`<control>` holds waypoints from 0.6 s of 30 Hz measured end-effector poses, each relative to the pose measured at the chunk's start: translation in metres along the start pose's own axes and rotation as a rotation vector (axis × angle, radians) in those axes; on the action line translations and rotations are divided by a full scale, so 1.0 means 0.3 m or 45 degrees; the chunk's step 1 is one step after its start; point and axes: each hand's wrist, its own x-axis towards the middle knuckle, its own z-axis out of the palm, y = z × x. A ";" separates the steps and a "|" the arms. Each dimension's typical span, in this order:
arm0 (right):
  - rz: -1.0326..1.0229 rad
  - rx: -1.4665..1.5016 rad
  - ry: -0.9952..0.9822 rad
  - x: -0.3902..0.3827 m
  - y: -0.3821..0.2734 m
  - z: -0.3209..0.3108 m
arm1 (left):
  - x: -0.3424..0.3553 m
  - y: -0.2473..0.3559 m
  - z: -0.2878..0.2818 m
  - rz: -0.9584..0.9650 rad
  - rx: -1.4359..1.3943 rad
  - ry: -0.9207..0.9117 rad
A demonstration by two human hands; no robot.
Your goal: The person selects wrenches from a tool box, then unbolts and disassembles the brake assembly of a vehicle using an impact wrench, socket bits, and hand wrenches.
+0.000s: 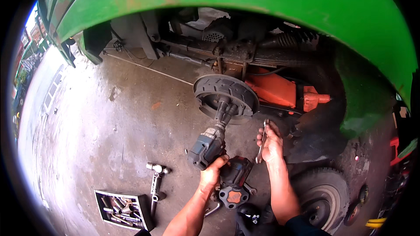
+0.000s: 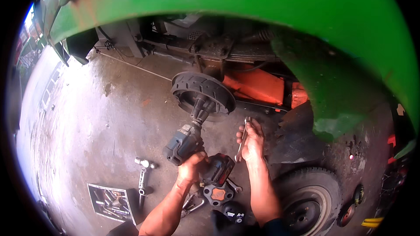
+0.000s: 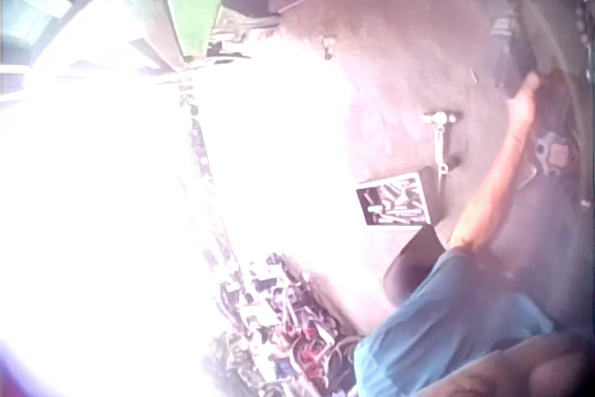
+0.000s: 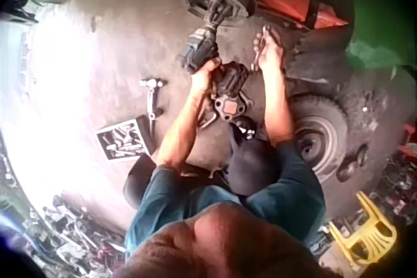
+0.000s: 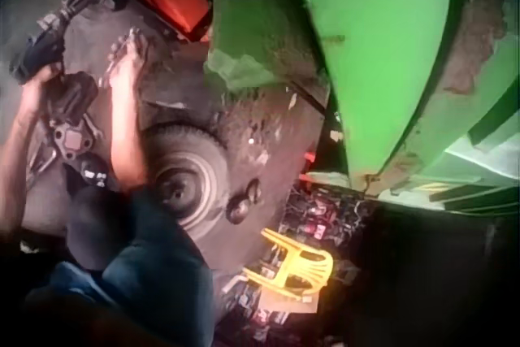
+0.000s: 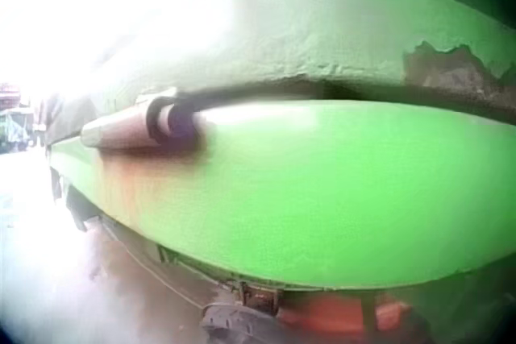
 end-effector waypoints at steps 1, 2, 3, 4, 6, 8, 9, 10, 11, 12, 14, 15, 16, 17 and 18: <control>0.102 -0.135 -0.025 -0.034 0.005 -0.013 | 0.002 -0.006 0.005 0.044 -0.089 0.033; 0.209 -0.277 -0.052 -0.064 0.024 -0.035 | 0.004 -0.010 0.000 0.085 -0.183 0.071; 0.296 -0.275 -0.040 -0.069 0.053 -0.102 | 0.007 -0.024 -0.003 0.097 -0.162 0.038; 0.337 -0.158 -0.038 -0.110 0.053 -0.124 | 0.003 -0.033 0.005 0.106 -0.173 0.062; 0.330 -0.039 -0.127 -0.178 0.002 -0.129 | -0.018 -0.065 0.017 0.179 -0.068 0.054; 0.323 0.072 -0.169 -0.237 -0.077 -0.070 | -0.048 -0.127 -0.017 0.098 -0.010 0.101; 0.393 0.170 -0.274 -0.225 -0.096 -0.075 | -0.056 -0.146 -0.020 0.139 -0.059 0.114; 0.484 0.269 -0.375 -0.222 -0.114 -0.075 | -0.079 -0.145 -0.022 0.177 -0.106 0.148; 0.524 0.407 -0.415 -0.231 -0.128 -0.059 | -0.098 -0.135 -0.019 0.176 -0.065 0.157; 0.561 0.541 -0.449 -0.246 -0.149 -0.032 | -0.122 -0.117 -0.007 0.171 -0.027 0.165; 0.757 0.839 -0.647 -0.261 -0.180 -0.014 | -0.161 -0.024 0.046 0.221 0.084 0.148; 0.708 0.832 -0.627 -0.260 -0.195 -0.034 | -0.131 -0.043 0.065 0.215 0.123 0.092; 0.762 0.897 -0.655 -0.283 -0.153 0.012 | -0.160 0.023 0.029 0.256 0.239 0.133; 0.684 0.818 -0.610 -0.266 -0.187 -0.033 | -0.113 0.006 0.076 0.197 0.175 0.077; 0.685 0.824 -0.652 -0.284 -0.172 -0.003 | -0.128 0.045 0.069 0.245 0.139 0.153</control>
